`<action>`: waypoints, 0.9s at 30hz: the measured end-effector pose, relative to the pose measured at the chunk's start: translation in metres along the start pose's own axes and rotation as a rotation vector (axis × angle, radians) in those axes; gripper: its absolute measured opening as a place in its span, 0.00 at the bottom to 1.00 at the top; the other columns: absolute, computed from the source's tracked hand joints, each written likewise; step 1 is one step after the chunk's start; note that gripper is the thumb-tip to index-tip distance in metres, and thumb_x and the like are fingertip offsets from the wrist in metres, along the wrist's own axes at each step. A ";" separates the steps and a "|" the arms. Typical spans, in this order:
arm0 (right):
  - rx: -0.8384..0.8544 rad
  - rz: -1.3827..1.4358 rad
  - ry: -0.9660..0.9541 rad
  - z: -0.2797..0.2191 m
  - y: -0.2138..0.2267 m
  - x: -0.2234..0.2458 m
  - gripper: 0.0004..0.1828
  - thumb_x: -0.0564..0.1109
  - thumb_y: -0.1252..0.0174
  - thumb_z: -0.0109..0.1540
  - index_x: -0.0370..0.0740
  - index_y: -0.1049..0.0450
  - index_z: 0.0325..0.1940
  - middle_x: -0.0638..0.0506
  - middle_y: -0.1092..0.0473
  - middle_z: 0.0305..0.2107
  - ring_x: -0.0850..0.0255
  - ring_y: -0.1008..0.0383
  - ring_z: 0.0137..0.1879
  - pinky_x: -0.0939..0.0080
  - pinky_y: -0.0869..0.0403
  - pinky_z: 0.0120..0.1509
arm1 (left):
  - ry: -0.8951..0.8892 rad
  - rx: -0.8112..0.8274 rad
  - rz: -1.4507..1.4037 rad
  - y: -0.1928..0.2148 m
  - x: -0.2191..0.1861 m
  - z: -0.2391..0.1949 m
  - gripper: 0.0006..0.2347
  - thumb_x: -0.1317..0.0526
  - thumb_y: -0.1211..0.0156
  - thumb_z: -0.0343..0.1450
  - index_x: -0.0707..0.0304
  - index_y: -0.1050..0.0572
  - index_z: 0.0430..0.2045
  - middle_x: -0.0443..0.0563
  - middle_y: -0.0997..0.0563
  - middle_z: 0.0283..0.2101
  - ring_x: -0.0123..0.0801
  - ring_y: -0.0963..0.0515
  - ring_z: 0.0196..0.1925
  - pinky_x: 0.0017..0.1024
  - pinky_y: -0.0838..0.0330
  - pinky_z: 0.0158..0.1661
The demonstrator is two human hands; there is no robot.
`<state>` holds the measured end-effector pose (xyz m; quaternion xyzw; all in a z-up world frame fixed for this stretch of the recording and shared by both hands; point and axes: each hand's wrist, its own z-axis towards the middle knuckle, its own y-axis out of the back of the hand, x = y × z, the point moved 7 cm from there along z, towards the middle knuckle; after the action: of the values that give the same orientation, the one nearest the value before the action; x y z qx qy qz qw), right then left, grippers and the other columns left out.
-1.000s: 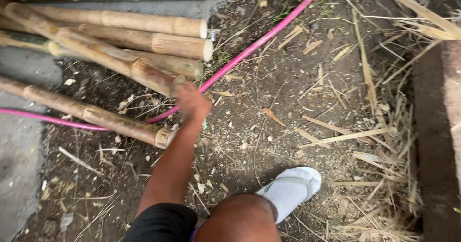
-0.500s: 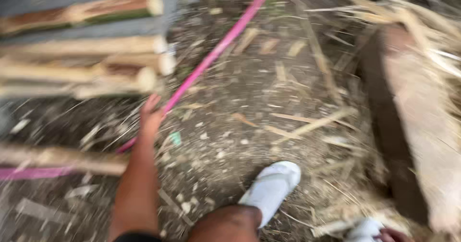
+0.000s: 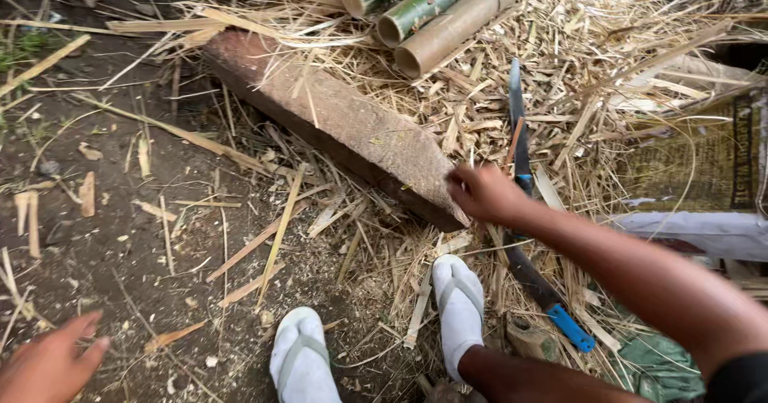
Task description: The person uses a machete to cut a long bamboo pole that is resting on a wooden block. They repeatedly strike the bamboo to split it into sections.
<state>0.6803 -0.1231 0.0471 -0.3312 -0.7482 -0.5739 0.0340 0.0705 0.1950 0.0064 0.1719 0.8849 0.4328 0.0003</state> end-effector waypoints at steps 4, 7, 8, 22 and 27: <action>0.186 -0.500 -0.256 0.090 0.018 -0.013 0.20 0.48 0.64 0.74 0.33 0.34 0.61 0.45 0.27 0.26 0.62 0.36 0.21 0.60 0.34 0.21 | -0.391 0.033 0.102 0.062 -0.203 -0.008 0.28 0.48 0.44 0.71 0.39 0.40 0.70 0.44 0.29 0.68 0.43 0.25 0.66 0.44 0.32 0.66; 0.060 -0.570 -0.237 0.146 0.025 -0.026 0.21 0.43 0.63 0.73 0.28 0.41 0.67 0.47 0.31 0.22 0.68 0.42 0.18 0.66 0.40 0.17 | -0.667 -0.042 -0.117 0.086 -0.315 -0.053 0.23 0.52 0.47 0.71 0.46 0.36 0.64 0.48 0.27 0.65 0.43 0.25 0.63 0.41 0.31 0.63; 0.039 -0.519 -0.262 0.158 0.023 -0.032 0.22 0.42 0.64 0.73 0.26 0.43 0.68 0.46 0.31 0.21 0.68 0.42 0.18 0.67 0.39 0.16 | -0.718 0.005 -0.087 0.082 -0.336 -0.066 0.22 0.53 0.49 0.73 0.45 0.37 0.65 0.46 0.27 0.64 0.42 0.24 0.62 0.40 0.30 0.63; -0.075 -0.855 -0.318 0.241 0.040 -0.056 0.31 0.46 0.60 0.72 0.24 0.54 0.74 0.26 0.25 0.40 0.57 0.23 0.24 0.63 0.24 0.19 | -0.543 0.375 -0.057 0.023 -0.275 -0.037 0.25 0.51 0.47 0.73 0.42 0.40 0.69 0.49 0.31 0.67 0.40 0.25 0.65 0.39 0.32 0.66; -0.072 -0.737 -0.359 0.137 0.079 -0.020 0.31 0.45 0.56 0.71 0.22 0.51 0.74 0.35 0.23 0.30 0.55 0.24 0.24 0.57 0.25 0.21 | -0.498 0.389 -0.245 0.043 -0.296 -0.048 0.21 0.53 0.45 0.74 0.44 0.32 0.65 0.49 0.16 0.55 0.41 0.13 0.47 0.35 0.16 0.49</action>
<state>0.7832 -0.0019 0.0578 -0.1370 -0.7903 -0.5064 -0.3165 0.3546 0.0926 0.0258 0.1615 0.9378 0.1972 0.2356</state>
